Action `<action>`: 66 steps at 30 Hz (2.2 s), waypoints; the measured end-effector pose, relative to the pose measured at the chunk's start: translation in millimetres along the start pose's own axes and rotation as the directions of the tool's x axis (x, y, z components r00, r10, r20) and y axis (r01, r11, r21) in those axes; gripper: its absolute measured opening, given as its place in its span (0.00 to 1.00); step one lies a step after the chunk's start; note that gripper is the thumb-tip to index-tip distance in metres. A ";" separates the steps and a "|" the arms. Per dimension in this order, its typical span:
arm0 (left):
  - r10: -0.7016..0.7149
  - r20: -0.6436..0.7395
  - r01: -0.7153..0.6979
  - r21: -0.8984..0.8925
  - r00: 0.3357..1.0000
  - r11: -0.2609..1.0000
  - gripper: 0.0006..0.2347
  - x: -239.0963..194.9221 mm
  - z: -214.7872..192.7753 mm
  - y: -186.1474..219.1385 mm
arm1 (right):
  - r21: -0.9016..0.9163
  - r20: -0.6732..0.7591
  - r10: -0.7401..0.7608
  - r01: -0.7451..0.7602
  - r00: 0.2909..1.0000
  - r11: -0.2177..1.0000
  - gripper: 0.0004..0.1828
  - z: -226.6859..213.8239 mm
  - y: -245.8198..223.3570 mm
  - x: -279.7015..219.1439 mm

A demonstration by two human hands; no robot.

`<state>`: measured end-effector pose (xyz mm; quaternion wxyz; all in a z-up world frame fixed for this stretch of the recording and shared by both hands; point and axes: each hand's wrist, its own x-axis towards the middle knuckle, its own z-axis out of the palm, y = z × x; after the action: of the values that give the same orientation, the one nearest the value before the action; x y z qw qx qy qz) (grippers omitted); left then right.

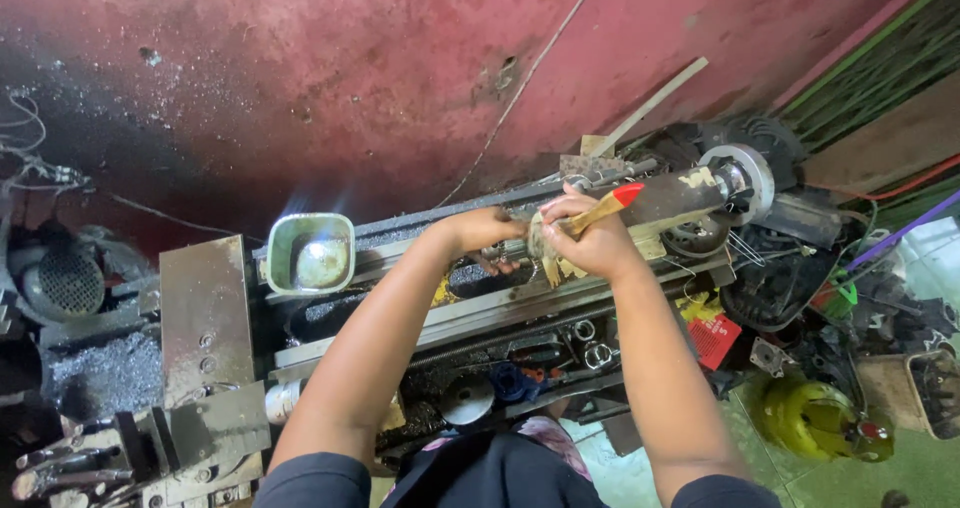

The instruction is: Cleaning metal shavings from a gear on a lathe using a brush

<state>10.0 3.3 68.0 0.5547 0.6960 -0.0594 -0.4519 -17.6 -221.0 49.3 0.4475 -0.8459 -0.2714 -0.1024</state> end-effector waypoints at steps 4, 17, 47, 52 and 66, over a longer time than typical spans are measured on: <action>-0.017 0.040 0.018 -0.028 0.999 0.999 0.19 40.0 -13.3 -24.6 | 0.028 0.027 -0.008 0.007 1.000 1.000 0.04 -3.0 -5.3 1.2; 0.251 -0.163 -0.049 0.741 0.954 0.670 0.27 15.7 2.0 -0.9 | 0.026 -0.114 -0.016 0.019 0.993 0.999 0.04 8.7 5.4 0.3; 0.300 -0.220 -0.078 0.674 0.928 0.734 0.28 -21.6 16.6 10.9 | -0.026 -0.219 0.002 -0.008 0.976 1.000 0.05 12.3 -7.8 -1.0; 0.477 -0.283 -0.195 0.656 0.832 0.729 0.30 -6.7 18.5 -19.7 | -0.047 -0.230 -0.022 0.011 0.973 0.999 0.08 13.0 4.5 -4.3; 0.527 -0.473 -0.312 0.461 0.706 0.831 0.30 -7.4 25.3 -57.5 | 0.045 -0.101 0.064 -0.060 0.993 0.997 0.06 4.3 -20.5 2.6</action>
<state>-36.0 11.2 25.3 0.5030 0.8532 -0.1250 -0.0581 -27.0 -207.2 62.3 0.4812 -0.8381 -0.2237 -0.1262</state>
